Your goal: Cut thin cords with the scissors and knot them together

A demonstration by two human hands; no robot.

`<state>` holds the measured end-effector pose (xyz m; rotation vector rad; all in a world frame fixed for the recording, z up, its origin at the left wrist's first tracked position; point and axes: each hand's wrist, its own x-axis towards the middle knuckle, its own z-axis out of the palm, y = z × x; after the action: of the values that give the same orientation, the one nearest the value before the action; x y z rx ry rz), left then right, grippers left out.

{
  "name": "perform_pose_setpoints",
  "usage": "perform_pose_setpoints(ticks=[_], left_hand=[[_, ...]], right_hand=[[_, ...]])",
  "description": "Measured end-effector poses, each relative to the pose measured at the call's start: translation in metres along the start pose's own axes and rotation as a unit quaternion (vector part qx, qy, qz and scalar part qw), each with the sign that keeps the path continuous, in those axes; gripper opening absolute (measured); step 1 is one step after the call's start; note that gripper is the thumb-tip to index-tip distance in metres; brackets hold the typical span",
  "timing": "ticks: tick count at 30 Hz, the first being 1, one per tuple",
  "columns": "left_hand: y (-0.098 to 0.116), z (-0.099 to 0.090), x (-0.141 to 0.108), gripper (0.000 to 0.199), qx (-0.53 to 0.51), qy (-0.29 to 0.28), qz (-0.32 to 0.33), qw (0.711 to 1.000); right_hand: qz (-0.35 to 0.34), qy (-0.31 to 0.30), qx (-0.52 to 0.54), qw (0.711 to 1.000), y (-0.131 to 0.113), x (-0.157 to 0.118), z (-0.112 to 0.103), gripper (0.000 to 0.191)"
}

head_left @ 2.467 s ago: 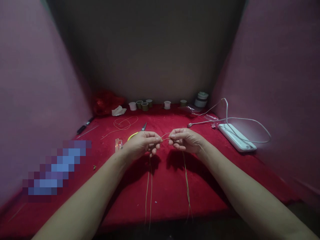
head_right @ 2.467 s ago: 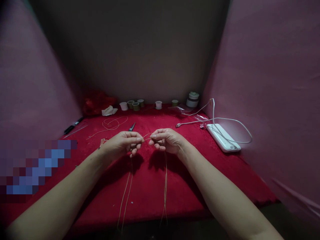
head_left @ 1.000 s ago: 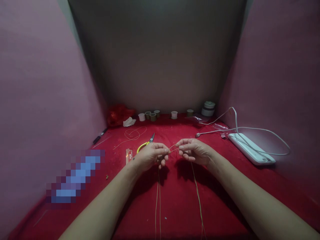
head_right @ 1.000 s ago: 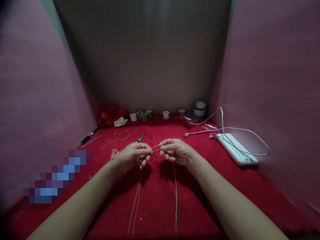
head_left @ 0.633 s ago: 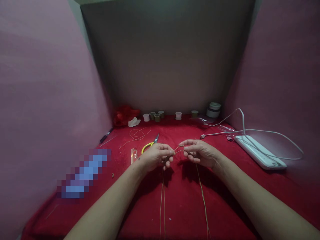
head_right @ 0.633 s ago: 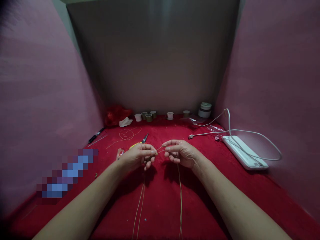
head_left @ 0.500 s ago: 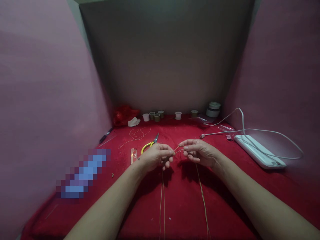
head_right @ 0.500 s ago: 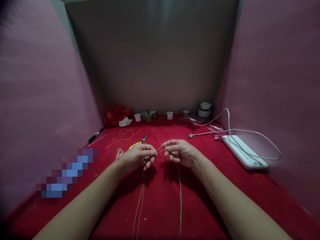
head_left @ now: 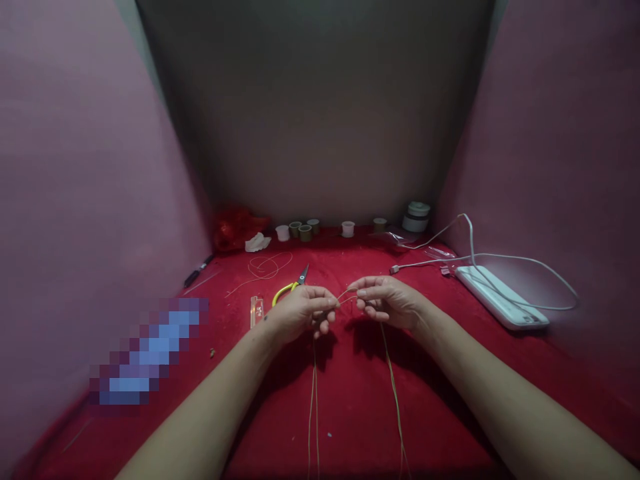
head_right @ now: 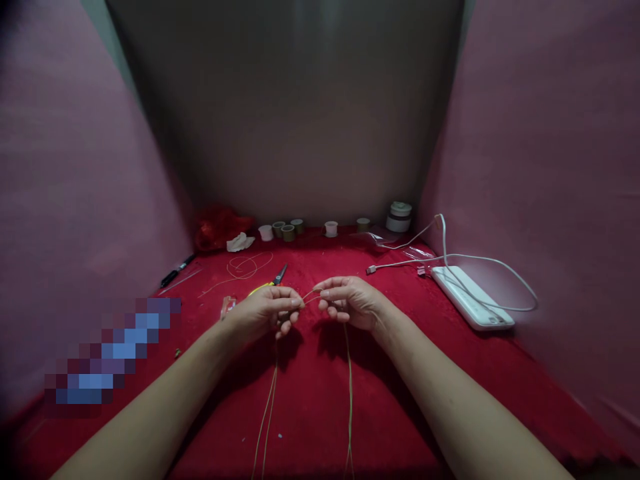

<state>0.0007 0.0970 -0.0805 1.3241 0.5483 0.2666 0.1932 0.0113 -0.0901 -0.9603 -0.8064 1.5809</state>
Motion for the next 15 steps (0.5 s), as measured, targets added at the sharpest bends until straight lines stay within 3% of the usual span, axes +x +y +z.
perform_pose_setpoints(ticks=[15], left_hand=[[0.0021,0.0026,-0.0017,0.018,0.0,0.015,-0.01,1.0]], right_hand=[[-0.007,-0.015,0.0,1.0,-0.0006,-0.0007,0.0004,0.022]])
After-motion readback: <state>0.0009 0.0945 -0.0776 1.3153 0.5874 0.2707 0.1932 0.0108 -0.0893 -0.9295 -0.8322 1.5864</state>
